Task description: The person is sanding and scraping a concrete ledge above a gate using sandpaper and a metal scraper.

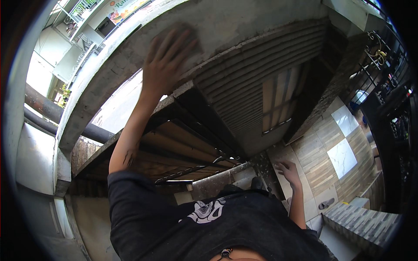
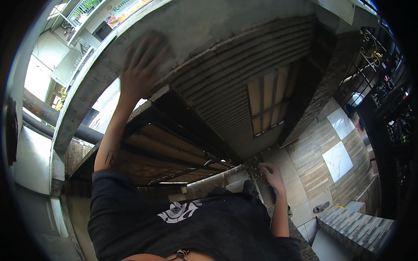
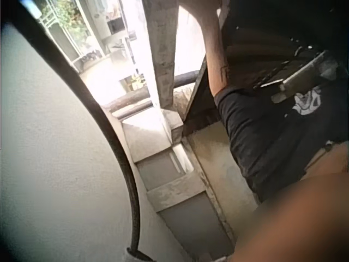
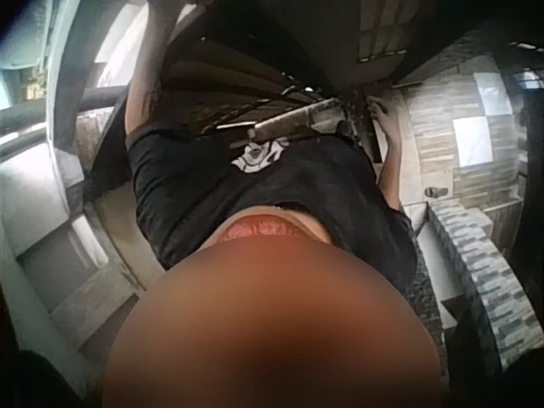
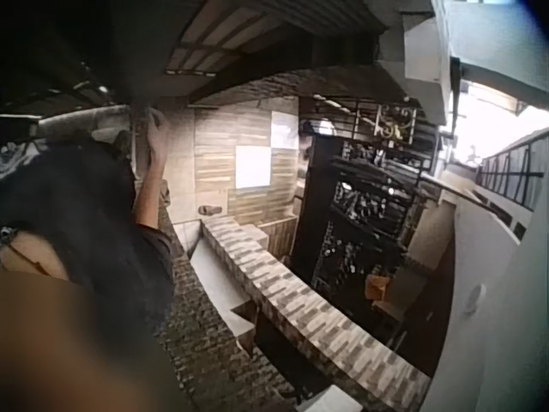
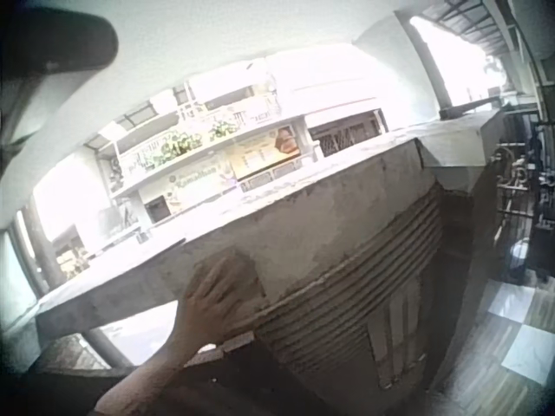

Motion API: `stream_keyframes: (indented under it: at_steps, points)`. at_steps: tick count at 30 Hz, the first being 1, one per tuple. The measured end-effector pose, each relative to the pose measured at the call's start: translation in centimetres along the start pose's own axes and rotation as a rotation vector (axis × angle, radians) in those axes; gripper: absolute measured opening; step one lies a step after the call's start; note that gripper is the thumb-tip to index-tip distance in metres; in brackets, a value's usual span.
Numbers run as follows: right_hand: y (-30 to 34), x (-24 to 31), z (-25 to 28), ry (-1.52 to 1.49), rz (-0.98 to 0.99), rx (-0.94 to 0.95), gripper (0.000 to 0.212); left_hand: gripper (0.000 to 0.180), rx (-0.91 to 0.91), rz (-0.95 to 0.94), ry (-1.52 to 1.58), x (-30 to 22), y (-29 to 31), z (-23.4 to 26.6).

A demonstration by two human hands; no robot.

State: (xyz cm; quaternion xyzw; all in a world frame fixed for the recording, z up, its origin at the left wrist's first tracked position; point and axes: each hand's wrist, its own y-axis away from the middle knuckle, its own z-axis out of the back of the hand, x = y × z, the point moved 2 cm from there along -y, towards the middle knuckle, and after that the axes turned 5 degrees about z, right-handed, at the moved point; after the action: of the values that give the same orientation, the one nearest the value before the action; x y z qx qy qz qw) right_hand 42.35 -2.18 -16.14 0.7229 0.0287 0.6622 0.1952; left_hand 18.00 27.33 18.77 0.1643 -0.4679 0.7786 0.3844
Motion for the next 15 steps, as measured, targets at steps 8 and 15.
stream_keyframes:
  at_steps: [8, 15]
  points:
    - [-1.8, 3.2, -2.0, 0.037, 0.100, 0.105, 0.027, 0.049, -0.099, 0.032, 0.041, -1.0, -3.4, -0.1]
    - [-2.3, 11.5, -6.4, 0.038, 0.309, 0.209, 0.027, 0.048, -0.114, -0.020, 0.050, -2.1, -4.7, -0.9]
